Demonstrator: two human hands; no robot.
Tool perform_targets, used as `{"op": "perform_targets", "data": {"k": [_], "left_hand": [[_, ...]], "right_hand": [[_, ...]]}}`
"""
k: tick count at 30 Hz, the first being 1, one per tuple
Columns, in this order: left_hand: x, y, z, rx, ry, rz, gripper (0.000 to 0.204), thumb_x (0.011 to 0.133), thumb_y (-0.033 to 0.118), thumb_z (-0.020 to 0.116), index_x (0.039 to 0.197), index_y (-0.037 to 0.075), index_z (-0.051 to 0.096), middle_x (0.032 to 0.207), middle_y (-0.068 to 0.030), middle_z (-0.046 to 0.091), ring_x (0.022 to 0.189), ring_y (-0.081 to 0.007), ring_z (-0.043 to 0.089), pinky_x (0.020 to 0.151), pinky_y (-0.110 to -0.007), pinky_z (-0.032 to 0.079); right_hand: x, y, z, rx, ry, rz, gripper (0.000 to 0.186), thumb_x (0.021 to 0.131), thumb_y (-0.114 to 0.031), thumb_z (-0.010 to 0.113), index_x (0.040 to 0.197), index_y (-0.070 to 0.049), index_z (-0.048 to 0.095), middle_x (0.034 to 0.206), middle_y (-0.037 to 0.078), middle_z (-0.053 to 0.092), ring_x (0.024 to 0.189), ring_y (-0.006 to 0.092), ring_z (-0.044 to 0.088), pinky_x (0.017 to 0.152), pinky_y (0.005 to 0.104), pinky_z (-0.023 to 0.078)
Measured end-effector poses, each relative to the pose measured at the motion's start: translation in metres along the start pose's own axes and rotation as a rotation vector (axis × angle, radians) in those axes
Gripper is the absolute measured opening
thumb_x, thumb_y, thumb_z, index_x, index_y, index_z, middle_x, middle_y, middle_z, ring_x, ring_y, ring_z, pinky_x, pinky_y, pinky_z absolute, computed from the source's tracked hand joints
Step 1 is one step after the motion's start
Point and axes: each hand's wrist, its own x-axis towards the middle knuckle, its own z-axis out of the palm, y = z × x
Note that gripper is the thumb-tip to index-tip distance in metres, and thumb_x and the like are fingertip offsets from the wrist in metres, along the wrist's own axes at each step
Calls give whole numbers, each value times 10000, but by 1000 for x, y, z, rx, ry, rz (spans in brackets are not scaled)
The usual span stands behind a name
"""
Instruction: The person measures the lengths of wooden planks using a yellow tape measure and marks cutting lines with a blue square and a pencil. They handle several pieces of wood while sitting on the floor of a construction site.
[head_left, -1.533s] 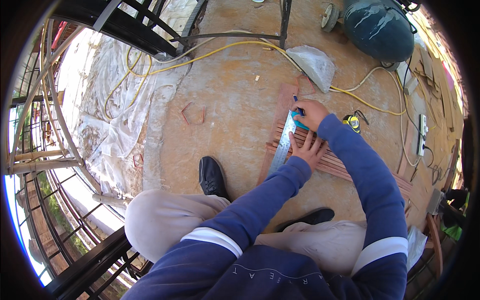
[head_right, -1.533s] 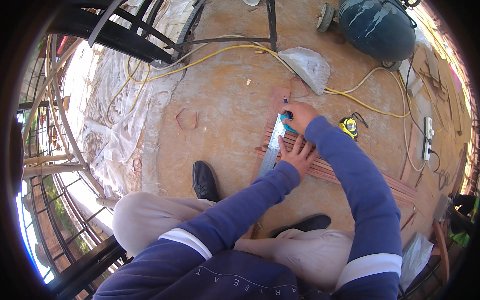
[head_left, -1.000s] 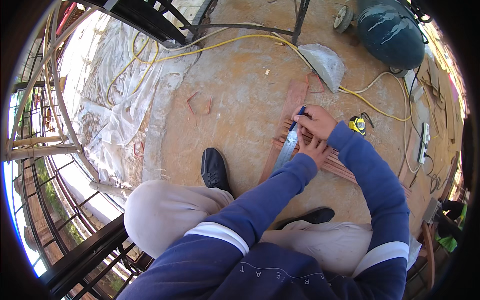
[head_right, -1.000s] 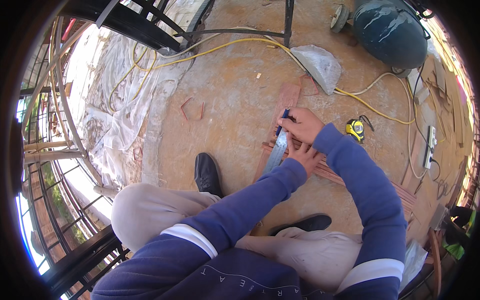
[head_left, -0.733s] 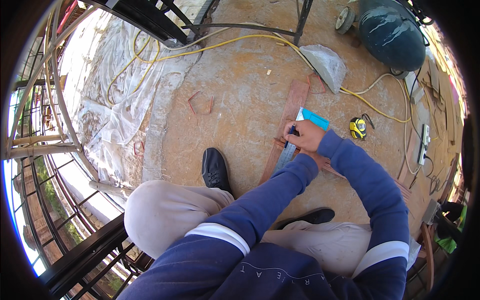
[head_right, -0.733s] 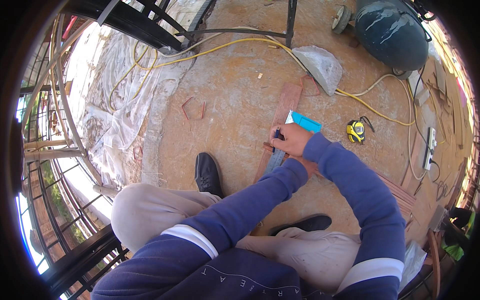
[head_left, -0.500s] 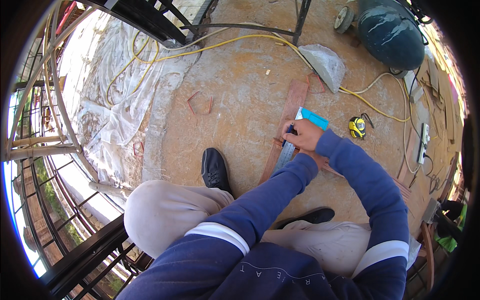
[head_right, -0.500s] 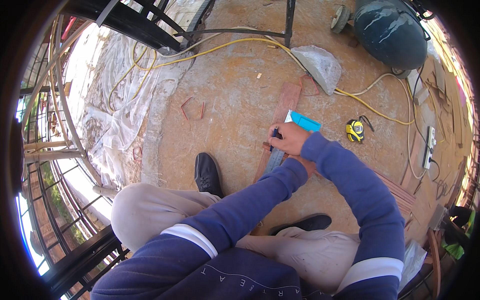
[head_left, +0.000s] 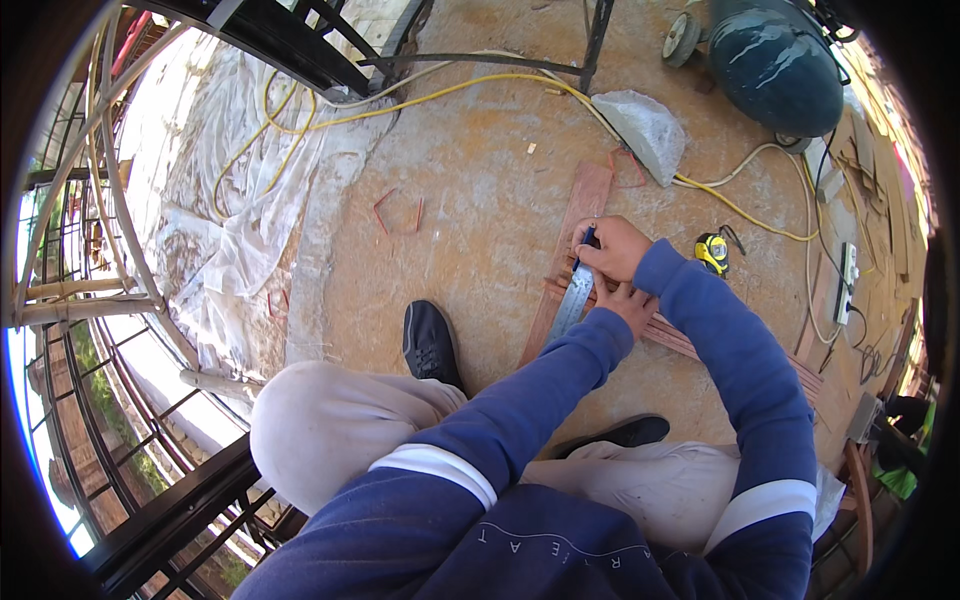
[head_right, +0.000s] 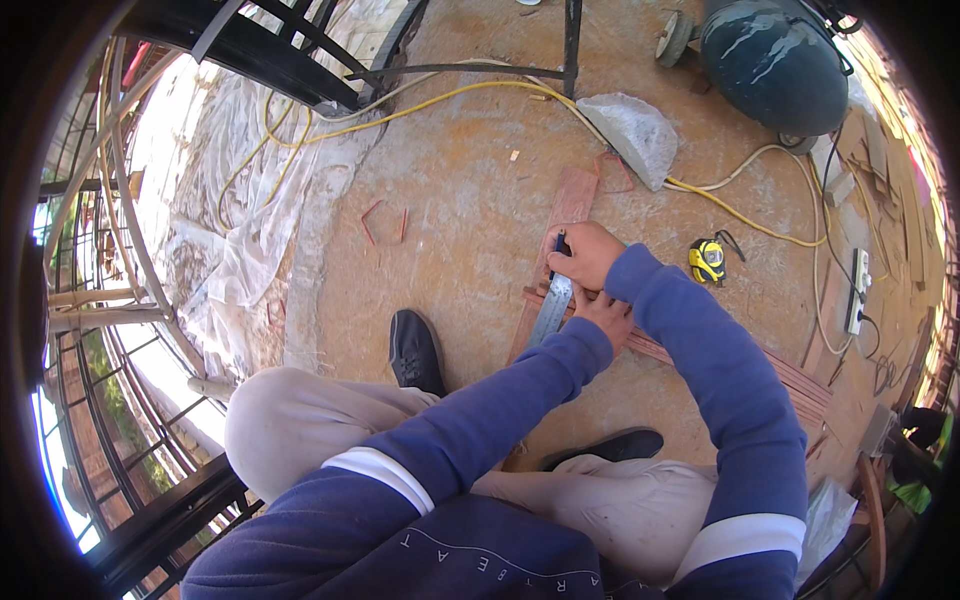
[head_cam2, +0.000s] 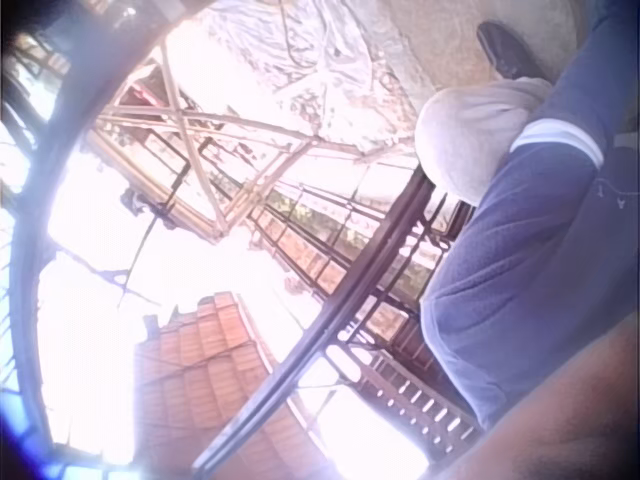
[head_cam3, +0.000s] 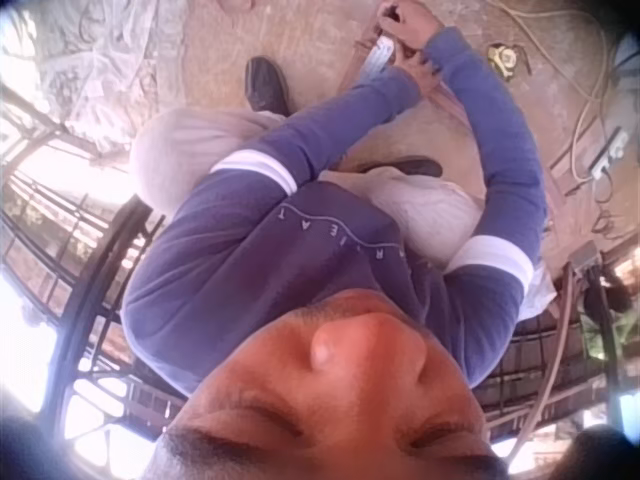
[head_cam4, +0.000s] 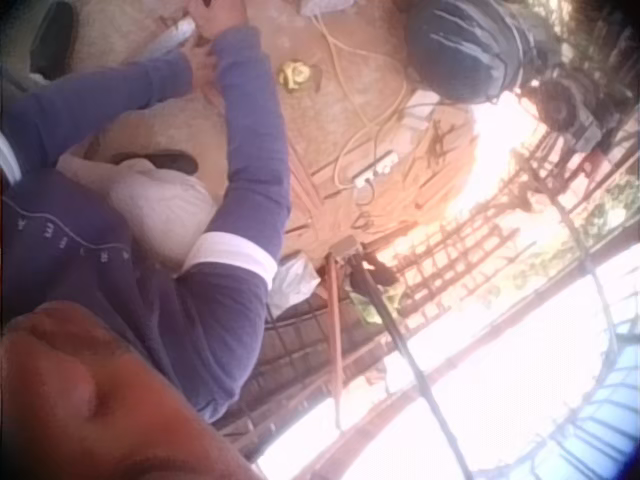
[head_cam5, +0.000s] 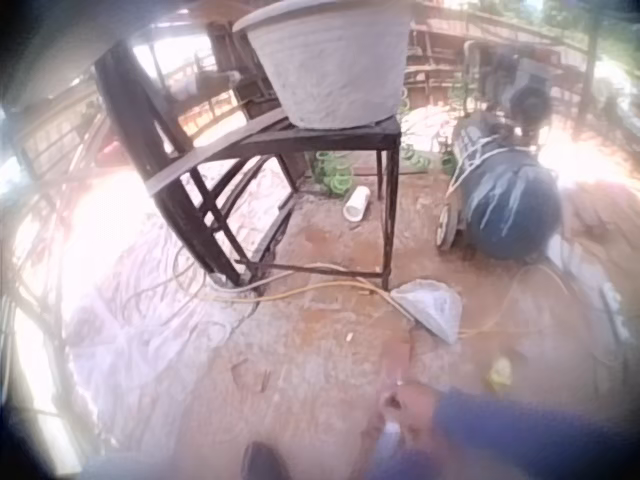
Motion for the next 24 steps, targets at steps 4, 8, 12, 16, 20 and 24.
{"op": "perform_targets", "data": {"k": [4, 8, 12, 16, 20, 24], "left_hand": [[-1, -1, -5, 15, 53, 35, 494, 839, 240, 588, 1322, 143, 551, 1445, -114, 384, 1381, -361, 308, 931, -866, 186], [-1, 2, 1, 67, 238, 34, 467, 902, 245, 491, 1365, 189, 522, 1448, -93, 388, 1391, -362, 300, 950, -876, 110], [-1, 0, 1, 91, 200, 41, 622, 825, 282, 604, 1421, 198, 449, 1504, -110, 324, 1427, -384, 232, 941, -879, 106], [1, 5, -4, 88, 142, 29, 686, 803, 284, 637, 1449, 202, 419, 1527, -122, 294, 1442, -397, 199, 943, -875, 88], [3, 9, 0, 137, 207, 48, 670, 822, 249, 599, 1462, 196, 407, 1525, -137, 303, 1450, -401, 180, 974, -851, 84], [-2, 26, -8, 123, 227, 183, 663, 820, 225, 592, 1453, 144, 411, 1512, -162, 320, 1451, -392, 190, 1049, -777, 127]], "right_hand": [[2, 0, -8, -11, 47, 2, 177, 833, -184, 606, 869, -11, 630, 756, 144, 658, 691, 275, 629, 672, 385, 500], [11, 13, -30, -56, 205, -41, 178, 834, -186, 601, 875, -14, 627, 772, 146, 658, 708, 294, 628, 684, 385, 498], [7, 27, -52, -105, 429, -73, 229, 866, -208, 612, 1016, -37, 643, 916, 196, 678, 869, 346, 659, 778, 421, 506], [-16, 58, -38, -267, 220, 110, 292, 868, -177, 621, 1138, -67, 625, 1018, 212, 673, 982, 366, 645, 858, 433, 503], [-27, 73, -30, -161, 255, 202, 295, 825, -134, 645, 1112, -64, 643, 1075, 208, 663, 1010, 360, 637, 877, 422, 498], [-33, 71, -67, -36, 406, 145, 237, 845, -176, 588, 1026, -42, 659, 1005, 182, 671, 920, 312, 636, 814, 389, 487]]}}
